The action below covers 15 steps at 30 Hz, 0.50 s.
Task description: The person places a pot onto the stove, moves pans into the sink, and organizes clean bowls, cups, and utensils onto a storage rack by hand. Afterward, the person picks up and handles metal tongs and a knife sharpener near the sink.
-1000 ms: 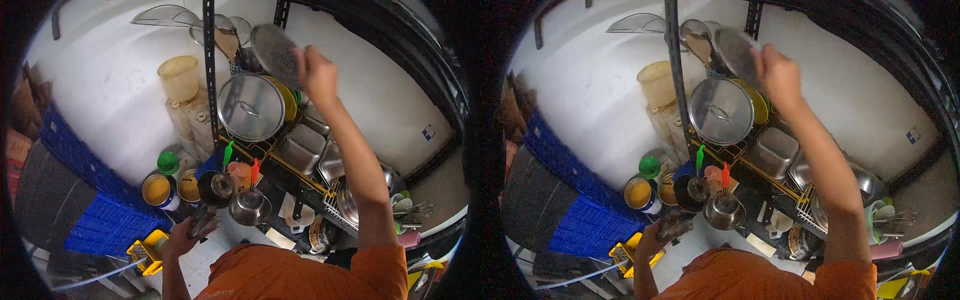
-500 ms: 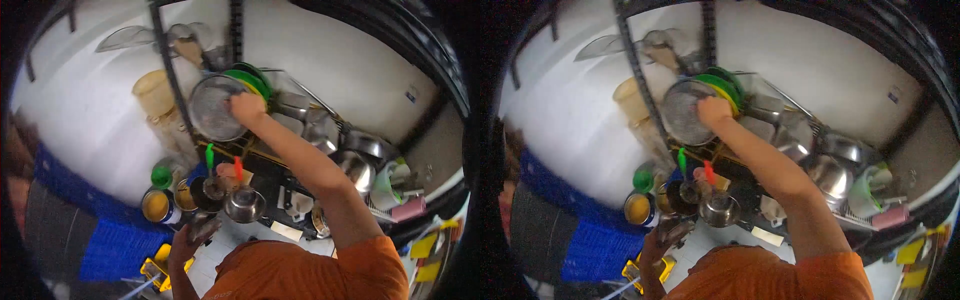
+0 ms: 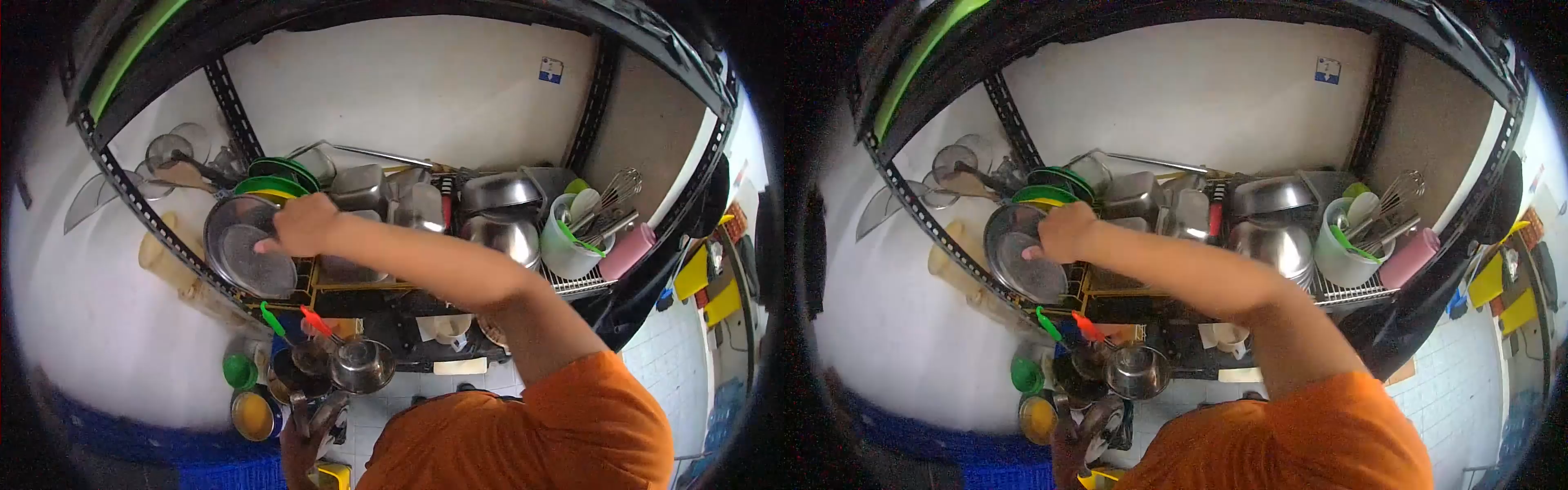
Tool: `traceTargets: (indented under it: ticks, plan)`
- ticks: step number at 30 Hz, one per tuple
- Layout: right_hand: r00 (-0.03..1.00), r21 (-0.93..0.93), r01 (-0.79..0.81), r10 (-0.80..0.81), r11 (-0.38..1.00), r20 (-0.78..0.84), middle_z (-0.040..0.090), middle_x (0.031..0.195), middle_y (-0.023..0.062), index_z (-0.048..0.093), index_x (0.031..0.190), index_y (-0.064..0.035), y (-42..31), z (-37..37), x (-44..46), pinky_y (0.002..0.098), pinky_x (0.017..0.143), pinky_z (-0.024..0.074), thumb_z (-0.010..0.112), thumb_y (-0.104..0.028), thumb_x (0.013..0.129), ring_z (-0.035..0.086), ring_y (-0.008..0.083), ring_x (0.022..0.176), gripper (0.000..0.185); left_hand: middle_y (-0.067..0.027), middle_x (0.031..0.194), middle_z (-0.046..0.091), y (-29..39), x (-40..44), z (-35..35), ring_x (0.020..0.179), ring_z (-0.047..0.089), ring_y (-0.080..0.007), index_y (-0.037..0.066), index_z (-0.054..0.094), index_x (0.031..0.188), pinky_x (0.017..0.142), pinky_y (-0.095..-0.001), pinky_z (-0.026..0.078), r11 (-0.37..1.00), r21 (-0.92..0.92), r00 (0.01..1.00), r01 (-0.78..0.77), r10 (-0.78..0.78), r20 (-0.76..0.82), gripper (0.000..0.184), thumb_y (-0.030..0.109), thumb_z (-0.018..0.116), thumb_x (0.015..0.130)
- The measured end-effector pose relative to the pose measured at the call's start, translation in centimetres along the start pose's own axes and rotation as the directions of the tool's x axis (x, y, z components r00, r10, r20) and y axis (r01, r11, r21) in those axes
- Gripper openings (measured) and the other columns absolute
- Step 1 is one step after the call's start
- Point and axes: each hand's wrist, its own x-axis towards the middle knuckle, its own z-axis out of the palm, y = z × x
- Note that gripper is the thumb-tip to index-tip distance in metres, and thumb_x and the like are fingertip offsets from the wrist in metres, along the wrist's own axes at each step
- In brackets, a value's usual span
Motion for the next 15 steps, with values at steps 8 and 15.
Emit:
traceTargets:
  ticks: [8, 15]
  plan:
    - [0.839, -0.418, -0.235, 0.4, 0.878, 0.369, 0.066, 0.121, 0.0219, 0.042, 0.141, -0.002, 18.9, -10.1, -18.5, 0.0485, 0.096, 0.0542, 0.085, -0.012, 0.067, 0.065, 0.0415, 0.112, 0.087, -0.02, 0.107, 0.072, 2.2, -0.1, 2.3, 0.095, 0.071, -0.0339, -0.002, 0.059, 0.123, 0.08, -0.042, 0.054, 0.955, -0.282, 0.996, 0.094, -0.09, 0.03, 0.055, 0.026, 0.084, 0.082]
    - [0.868, -0.321, -0.464, 0.496, 0.826, 0.019, 0.06, 0.132, 0.0225, 0.044, 0.144, -0.0074, 22.8, -7.3, -24.1, 0.0504, 0.097, 0.0529, 0.067, -0.006, 0.083, 0.064, 0.0402, 0.116, 0.065, -0.0229, 0.101, 0.073, 1.7, 1.9, 4.0, 0.094, 0.073, -0.0355, -0.004, 0.062, 0.117, 0.079, -0.0458, 0.055, 0.997, -0.082, 0.995, -0.003, 0.011, 0.101, 0.05, 0.03, 0.081, 0.085]
